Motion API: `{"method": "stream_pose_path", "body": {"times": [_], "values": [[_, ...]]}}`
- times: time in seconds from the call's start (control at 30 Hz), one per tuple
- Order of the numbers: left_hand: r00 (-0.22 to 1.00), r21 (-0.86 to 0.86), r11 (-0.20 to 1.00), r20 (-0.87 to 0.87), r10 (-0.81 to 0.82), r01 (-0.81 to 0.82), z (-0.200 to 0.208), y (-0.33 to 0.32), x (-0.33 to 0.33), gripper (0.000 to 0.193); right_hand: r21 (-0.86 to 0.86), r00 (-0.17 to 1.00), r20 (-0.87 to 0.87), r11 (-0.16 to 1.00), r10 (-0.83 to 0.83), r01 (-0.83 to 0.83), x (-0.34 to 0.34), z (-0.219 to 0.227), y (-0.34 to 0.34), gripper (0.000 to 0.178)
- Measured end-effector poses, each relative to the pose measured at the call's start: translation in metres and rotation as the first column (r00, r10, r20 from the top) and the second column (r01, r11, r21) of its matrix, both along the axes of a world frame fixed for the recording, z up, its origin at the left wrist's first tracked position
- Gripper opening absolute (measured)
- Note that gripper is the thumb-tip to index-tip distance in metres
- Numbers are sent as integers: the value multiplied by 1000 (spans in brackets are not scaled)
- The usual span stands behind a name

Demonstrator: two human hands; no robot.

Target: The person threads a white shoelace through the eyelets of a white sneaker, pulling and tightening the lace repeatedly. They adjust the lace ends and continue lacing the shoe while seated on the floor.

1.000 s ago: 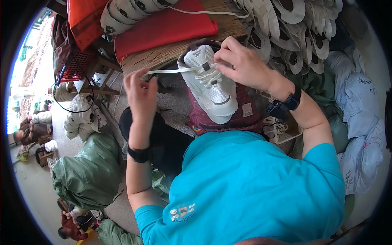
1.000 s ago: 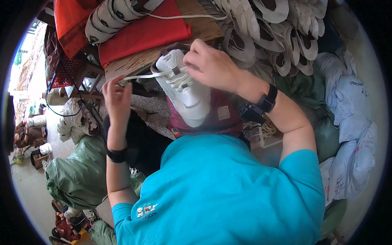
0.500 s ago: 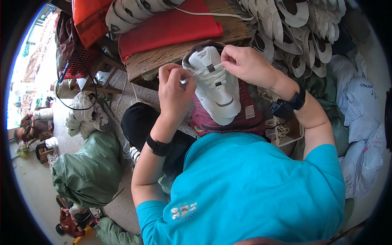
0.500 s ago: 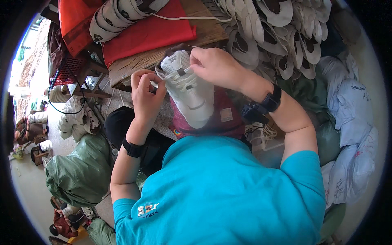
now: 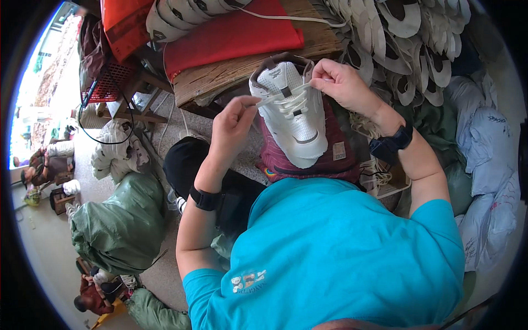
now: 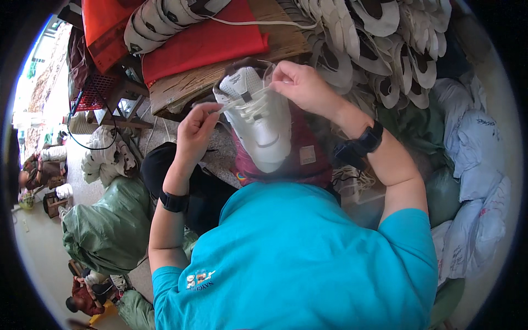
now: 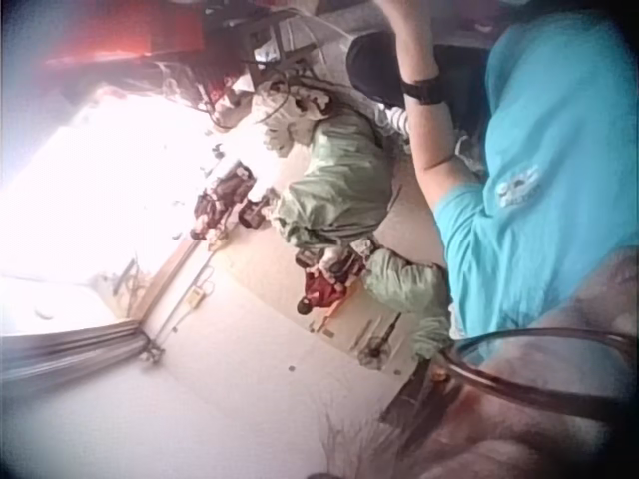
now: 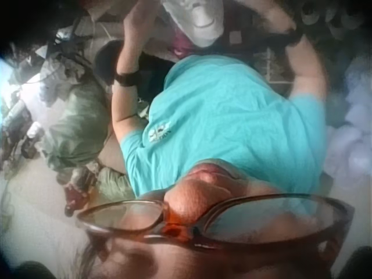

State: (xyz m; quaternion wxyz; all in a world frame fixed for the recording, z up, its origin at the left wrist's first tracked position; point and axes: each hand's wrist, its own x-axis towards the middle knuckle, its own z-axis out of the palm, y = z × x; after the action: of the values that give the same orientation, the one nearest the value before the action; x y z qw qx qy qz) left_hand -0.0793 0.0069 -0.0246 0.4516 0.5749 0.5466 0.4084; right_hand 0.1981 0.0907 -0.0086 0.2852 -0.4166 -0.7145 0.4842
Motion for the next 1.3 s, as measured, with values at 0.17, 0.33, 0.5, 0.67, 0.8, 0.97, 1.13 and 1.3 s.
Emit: {"method": "stream_pose_path", "body": {"times": [0.17,0.33,0.5,0.67,0.8,0.97,1.13,1.3], "values": [[955,113,993,-297,-12,47,-34,-3,-28,13,-123,1000,20,992,24,-22,22,-10,2,12],[711,283,958,-681,178,31,-58,-8,-49,16,379,970,243,923,-28,-69,41,-43,8,18],[937,-329,878,-108,332,-349,-103,-10,-67,21,-292,956,235,925,-177,243,64,-71,13,20],[242,-621,737,697,675,-269,-124,-23,-100,22,-733,624,-487,675,-611,88,132,-141,16,30],[52,-643,718,734,677,-266,-160,-50,-182,14,-810,231,-562,585,-794,40,243,-176,31,35],[163,-562,623,657,736,-544,-144,-80,-226,14,-800,86,-405,398,-910,449,292,-170,20,32],[487,-270,667,506,712,-695,-100,-65,-162,29,-491,540,-287,606,-791,626,182,-102,-4,35],[789,-58,893,447,423,-446,-25,-25,-39,24,-272,859,-303,901,-413,337,48,-21,-20,27]]}}
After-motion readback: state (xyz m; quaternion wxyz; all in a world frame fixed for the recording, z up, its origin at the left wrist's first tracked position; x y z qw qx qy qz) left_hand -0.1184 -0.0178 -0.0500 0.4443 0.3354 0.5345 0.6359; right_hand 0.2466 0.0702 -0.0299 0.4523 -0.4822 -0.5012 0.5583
